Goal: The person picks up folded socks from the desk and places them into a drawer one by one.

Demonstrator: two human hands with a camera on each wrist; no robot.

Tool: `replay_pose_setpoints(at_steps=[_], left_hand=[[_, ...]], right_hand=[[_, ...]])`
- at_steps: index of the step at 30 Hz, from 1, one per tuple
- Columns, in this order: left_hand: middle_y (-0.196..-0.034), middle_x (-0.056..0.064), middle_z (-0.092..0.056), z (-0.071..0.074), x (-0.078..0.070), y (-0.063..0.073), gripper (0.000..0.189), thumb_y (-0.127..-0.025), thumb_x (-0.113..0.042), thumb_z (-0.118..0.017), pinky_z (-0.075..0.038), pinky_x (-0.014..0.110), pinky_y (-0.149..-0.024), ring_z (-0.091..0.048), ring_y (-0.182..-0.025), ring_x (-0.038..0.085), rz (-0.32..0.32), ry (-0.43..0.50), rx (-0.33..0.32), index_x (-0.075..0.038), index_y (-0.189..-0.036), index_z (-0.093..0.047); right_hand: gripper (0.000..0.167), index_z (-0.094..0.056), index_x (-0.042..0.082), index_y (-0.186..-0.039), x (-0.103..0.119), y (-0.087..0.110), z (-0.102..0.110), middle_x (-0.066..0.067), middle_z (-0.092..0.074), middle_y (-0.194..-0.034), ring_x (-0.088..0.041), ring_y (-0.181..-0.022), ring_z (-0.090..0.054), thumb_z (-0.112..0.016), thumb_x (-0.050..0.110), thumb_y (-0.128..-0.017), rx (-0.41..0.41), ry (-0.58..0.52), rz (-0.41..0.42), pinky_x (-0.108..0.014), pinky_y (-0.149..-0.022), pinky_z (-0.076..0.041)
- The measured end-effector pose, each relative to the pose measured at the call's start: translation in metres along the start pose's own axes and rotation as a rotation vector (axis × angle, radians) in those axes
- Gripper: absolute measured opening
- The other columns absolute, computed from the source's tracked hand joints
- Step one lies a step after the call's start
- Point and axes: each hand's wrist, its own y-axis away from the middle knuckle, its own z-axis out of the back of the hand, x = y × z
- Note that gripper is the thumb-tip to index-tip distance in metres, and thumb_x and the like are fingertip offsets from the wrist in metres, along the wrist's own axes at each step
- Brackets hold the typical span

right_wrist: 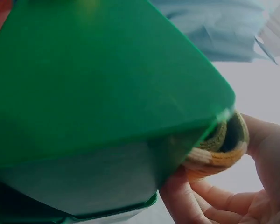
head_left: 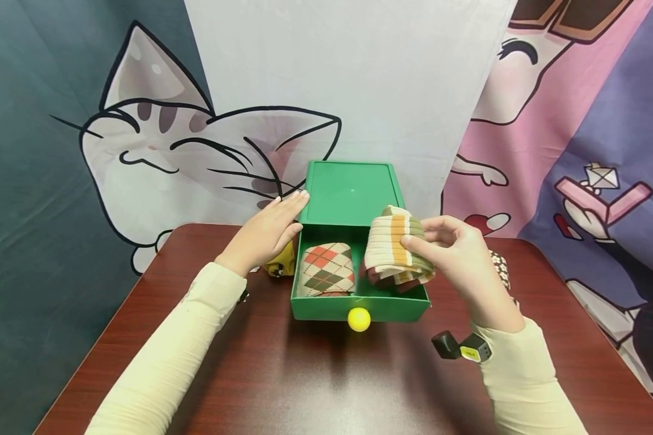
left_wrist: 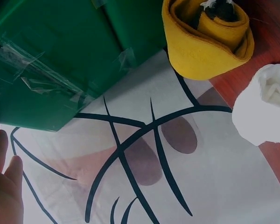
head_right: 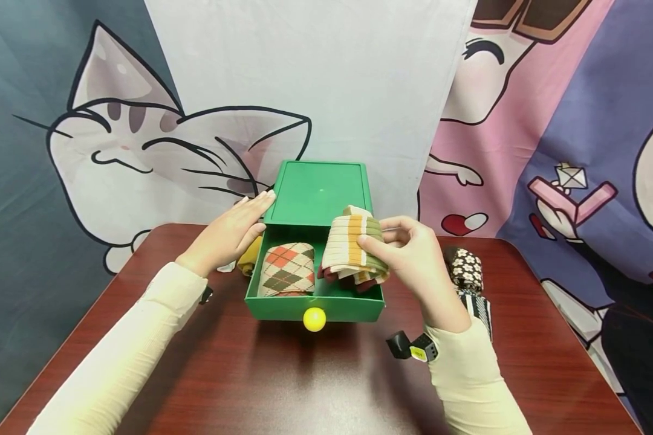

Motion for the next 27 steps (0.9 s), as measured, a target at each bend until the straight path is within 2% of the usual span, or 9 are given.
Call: replay_pose_setpoints(at_steps=[4, 8, 11, 14, 17, 22, 24, 27], left_hand=[[-0.164, 0.010, -0.031, 0.000, 0.000, 0.000, 0.058, -0.109, -0.027, -0.045, -0.014, 0.042, -0.127, -0.025, -0.153, 0.024, 0.003, -0.001, 0.005, -0.004, -0.160, -0.029], [-0.164, 0.010, -0.031, -0.001, 0.001, 0.000, 0.058, -0.109, -0.027, -0.045, -0.014, 0.041, -0.127, -0.027, -0.152, 0.026, -0.001, -0.001, 0.002, -0.004, -0.160, -0.029], [-0.164, 0.011, -0.032, -0.001, 0.001, 0.000, 0.058, -0.109, -0.026, -0.045, -0.015, 0.042, -0.127, -0.029, -0.151, 0.028, -0.007, -0.003, -0.005, -0.003, -0.159, -0.029], [-0.163, 0.011, -0.032, -0.001, 0.001, 0.000, 0.057, -0.109, -0.026, -0.046, -0.015, 0.043, -0.126, -0.030, -0.151, 0.029, -0.011, -0.004, -0.009, -0.003, -0.159, -0.029], [-0.163, 0.012, -0.032, -0.001, 0.001, 0.000, 0.057, -0.109, -0.026, -0.046, -0.015, 0.042, -0.127, -0.030, -0.150, 0.030, -0.015, -0.004, -0.010, -0.003, -0.159, -0.030], [-0.163, 0.012, -0.032, -0.002, 0.002, 0.000, 0.058, -0.109, -0.025, -0.046, -0.015, 0.042, -0.127, -0.030, -0.151, 0.030, -0.017, -0.010, -0.009, -0.003, -0.159, -0.029], [-0.163, 0.012, -0.032, -0.002, 0.002, 0.000, 0.058, -0.109, -0.026, -0.046, -0.015, 0.043, -0.126, -0.030, -0.151, 0.030, -0.016, -0.013, -0.011, -0.003, -0.159, -0.029], [-0.163, 0.012, -0.032, -0.002, 0.002, 0.000, 0.058, -0.109, -0.025, -0.046, -0.016, 0.044, -0.126, -0.030, -0.151, 0.029, -0.020, -0.009, -0.014, -0.003, -0.159, -0.030]], right_hand=[[0.048, -0.069, 0.007, -0.112, 0.010, 0.002, -0.005, -0.007, -0.075, -0.094, -0.014, -0.081, -0.070, -0.083, 0.043, -0.084, -0.001, 0.183, 0.033, -0.028, -0.068, -0.058], [0.048, -0.068, 0.006, -0.115, 0.017, 0.002, -0.010, -0.013, -0.074, -0.100, -0.024, -0.093, -0.070, -0.080, 0.043, -0.086, 0.027, 0.342, 0.086, -0.040, -0.081, -0.057], [0.048, -0.065, 0.004, -0.119, 0.022, 0.004, -0.014, -0.015, -0.074, -0.103, -0.027, -0.095, -0.071, -0.077, 0.038, -0.088, 0.067, 0.421, 0.106, -0.048, -0.087, -0.056], [0.045, -0.062, 0.003, -0.121, 0.028, 0.006, -0.018, -0.014, -0.074, -0.102, -0.024, -0.088, -0.071, -0.074, 0.034, -0.091, 0.115, 0.475, 0.117, -0.047, -0.085, -0.057], [0.042, -0.062, 0.002, -0.120, 0.031, 0.008, -0.021, -0.010, -0.073, -0.100, -0.021, -0.084, -0.068, -0.072, 0.031, -0.092, 0.127, 0.534, 0.151, -0.044, -0.081, -0.056], [0.029, -0.070, 0.003, -0.104, 0.033, 0.006, -0.024, -0.006, -0.064, -0.081, -0.022, -0.075, -0.057, -0.075, 0.028, -0.090, 0.110, 0.634, 0.256, -0.037, -0.066, -0.048], [0.030, -0.071, 0.004, -0.104, 0.032, 0.004, -0.024, -0.007, -0.063, -0.081, -0.023, -0.075, -0.056, -0.078, 0.029, -0.088, 0.100, 0.639, 0.274, -0.038, -0.066, -0.048], [0.036, -0.071, 0.004, -0.111, 0.028, 0.002, -0.021, -0.010, -0.067, -0.091, -0.025, -0.081, -0.058, -0.081, 0.028, -0.087, 0.079, 0.633, 0.276, -0.042, -0.072, -0.050]])
